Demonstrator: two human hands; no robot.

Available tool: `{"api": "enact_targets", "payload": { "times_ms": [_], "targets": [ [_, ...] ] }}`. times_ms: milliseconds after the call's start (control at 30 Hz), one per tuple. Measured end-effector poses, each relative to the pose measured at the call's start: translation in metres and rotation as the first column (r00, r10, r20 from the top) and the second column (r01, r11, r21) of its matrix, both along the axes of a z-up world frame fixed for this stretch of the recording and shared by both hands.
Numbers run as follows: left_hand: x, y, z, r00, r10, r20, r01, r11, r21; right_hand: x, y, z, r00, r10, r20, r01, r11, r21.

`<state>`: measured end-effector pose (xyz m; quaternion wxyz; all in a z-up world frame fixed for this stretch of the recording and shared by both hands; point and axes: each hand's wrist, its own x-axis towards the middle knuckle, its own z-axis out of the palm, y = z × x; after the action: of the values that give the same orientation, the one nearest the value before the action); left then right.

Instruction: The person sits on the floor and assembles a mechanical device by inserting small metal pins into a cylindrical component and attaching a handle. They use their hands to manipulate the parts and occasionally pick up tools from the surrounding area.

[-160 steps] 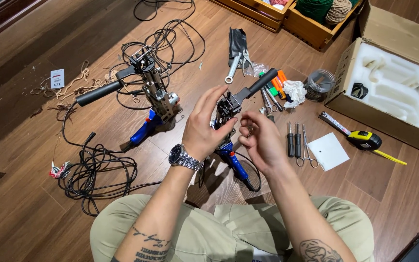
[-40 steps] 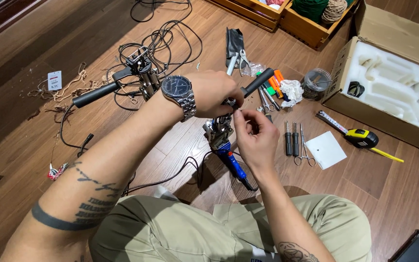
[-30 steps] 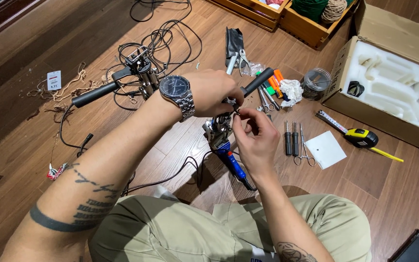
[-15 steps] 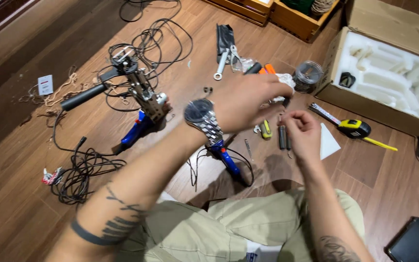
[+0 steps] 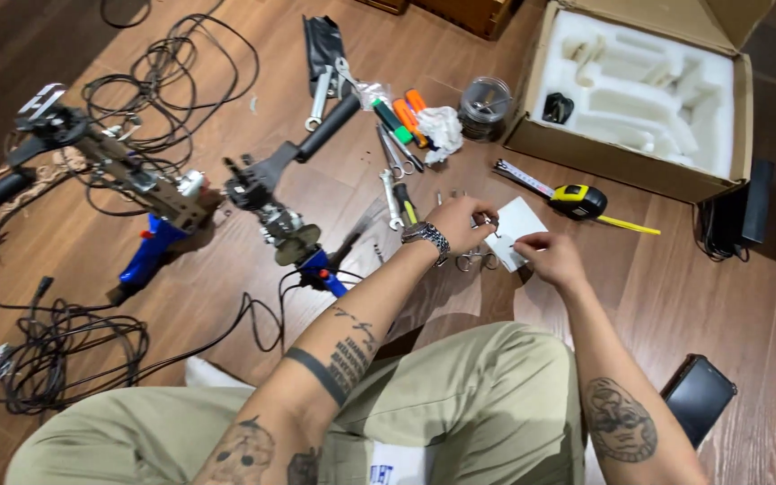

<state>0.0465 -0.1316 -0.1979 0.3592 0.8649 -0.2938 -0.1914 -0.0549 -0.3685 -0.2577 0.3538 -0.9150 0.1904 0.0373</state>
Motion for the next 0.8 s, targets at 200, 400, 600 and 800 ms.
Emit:
{"api": "enact_targets", "payload": {
  "times_ms": [200, 400, 600, 800],
  "targets": [
    [0.012, -0.045, -0.022, 0.996, -0.034, -0.083, 0.039, 0.998, 0.059, 0.016, -0.012, -0.009, 0.997, 0.025, -0.067, -0.027, 0.999, -0.034],
    [0.032, -0.08, -0.05, 0.997, -0.053, -0.058, 0.058, 0.995, 0.082, 0.021, 0.01, 0.051, 0.991, -0.13, 0.003, 0.115, 0.885, 0.451],
    [0.04, -0.09, -0.091, 0.999, -0.038, 0.018, 0.034, 0.985, 0.17, 0.023, -0.014, 0.015, 0.964, -0.259, -0.06, 0.246, 0.779, 0.577],
    [0.034, -0.094, -0.083, 0.984, -0.151, 0.1, 0.124, 0.965, 0.23, 0.017, -0.034, -0.007, 0.947, -0.283, -0.152, 0.318, 0.889, 0.329]
  ]
}}
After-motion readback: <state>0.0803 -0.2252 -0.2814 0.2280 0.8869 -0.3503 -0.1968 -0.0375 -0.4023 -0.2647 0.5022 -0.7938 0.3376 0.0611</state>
